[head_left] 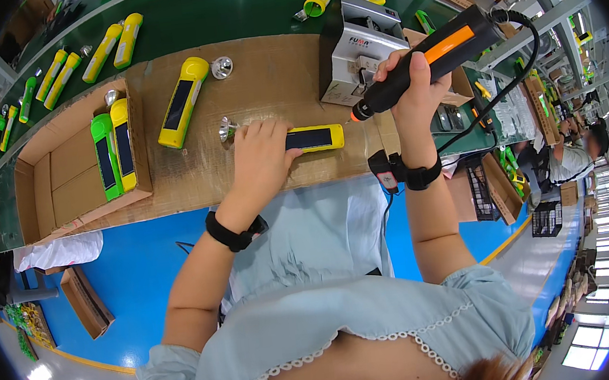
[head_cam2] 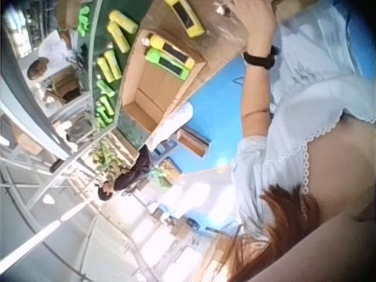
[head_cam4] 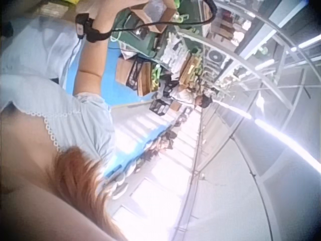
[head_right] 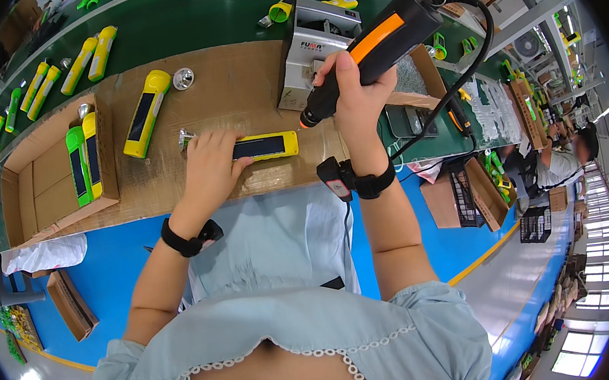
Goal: Assembling the internal components of flashlights and securing the housings with an electric screwdriver.
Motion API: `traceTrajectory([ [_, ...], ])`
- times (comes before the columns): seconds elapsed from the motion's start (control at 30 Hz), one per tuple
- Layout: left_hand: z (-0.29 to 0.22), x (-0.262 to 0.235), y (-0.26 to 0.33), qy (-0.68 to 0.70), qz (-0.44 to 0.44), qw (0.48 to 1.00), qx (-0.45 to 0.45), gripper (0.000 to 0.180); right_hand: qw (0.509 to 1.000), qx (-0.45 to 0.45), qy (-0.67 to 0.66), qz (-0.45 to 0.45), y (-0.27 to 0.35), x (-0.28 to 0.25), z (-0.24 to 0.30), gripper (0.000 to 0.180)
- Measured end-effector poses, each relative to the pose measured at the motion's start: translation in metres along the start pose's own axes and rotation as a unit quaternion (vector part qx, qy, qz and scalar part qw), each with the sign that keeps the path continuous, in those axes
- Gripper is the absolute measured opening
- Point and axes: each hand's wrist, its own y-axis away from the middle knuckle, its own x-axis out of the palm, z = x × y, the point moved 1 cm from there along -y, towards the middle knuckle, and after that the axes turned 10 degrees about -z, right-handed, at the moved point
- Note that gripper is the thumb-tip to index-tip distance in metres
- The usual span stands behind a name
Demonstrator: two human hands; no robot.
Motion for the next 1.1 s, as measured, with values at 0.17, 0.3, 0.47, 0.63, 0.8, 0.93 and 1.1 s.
traceTrajectory([
  [0.17,0.0,0.0,0.0,-0.015,0.014,1.0,-0.011,0.037,0.998,-0.024,0.043,0.031,0.009,-0.007,-0.012,0.031],
  [0.3,0.001,0.0,0.0,-0.007,0.008,1.0,-0.009,0.037,0.999,-0.008,0.032,0.015,0.011,-0.004,-0.016,0.03],
  [0.47,0.003,-0.001,-0.002,0.002,0.016,1.0,-0.016,0.037,1.0,0.014,-0.009,0.002,0.01,0.0,-0.019,0.021],
  [0.63,0.002,0.0,-0.003,0.0,0.029,0.999,-0.03,0.037,0.998,0.003,0.053,0.016,0.01,-0.007,-0.028,0.027],
  [0.8,0.004,0.003,-0.005,0.006,0.031,0.999,-0.044,0.037,0.999,0.021,0.025,0.041,0.018,-0.009,-0.046,0.025],
  [0.93,0.009,0.001,-0.008,0.01,0.029,0.998,-0.06,0.037,0.995,0.034,0.04,0.082,0.019,-0.001,-0.047,0.027],
  [1.1,0.008,0.0,-0.004,0.007,0.029,0.998,-0.061,0.037,0.996,0.05,0.027,0.067,0.023,0.001,-0.047,0.023],
])
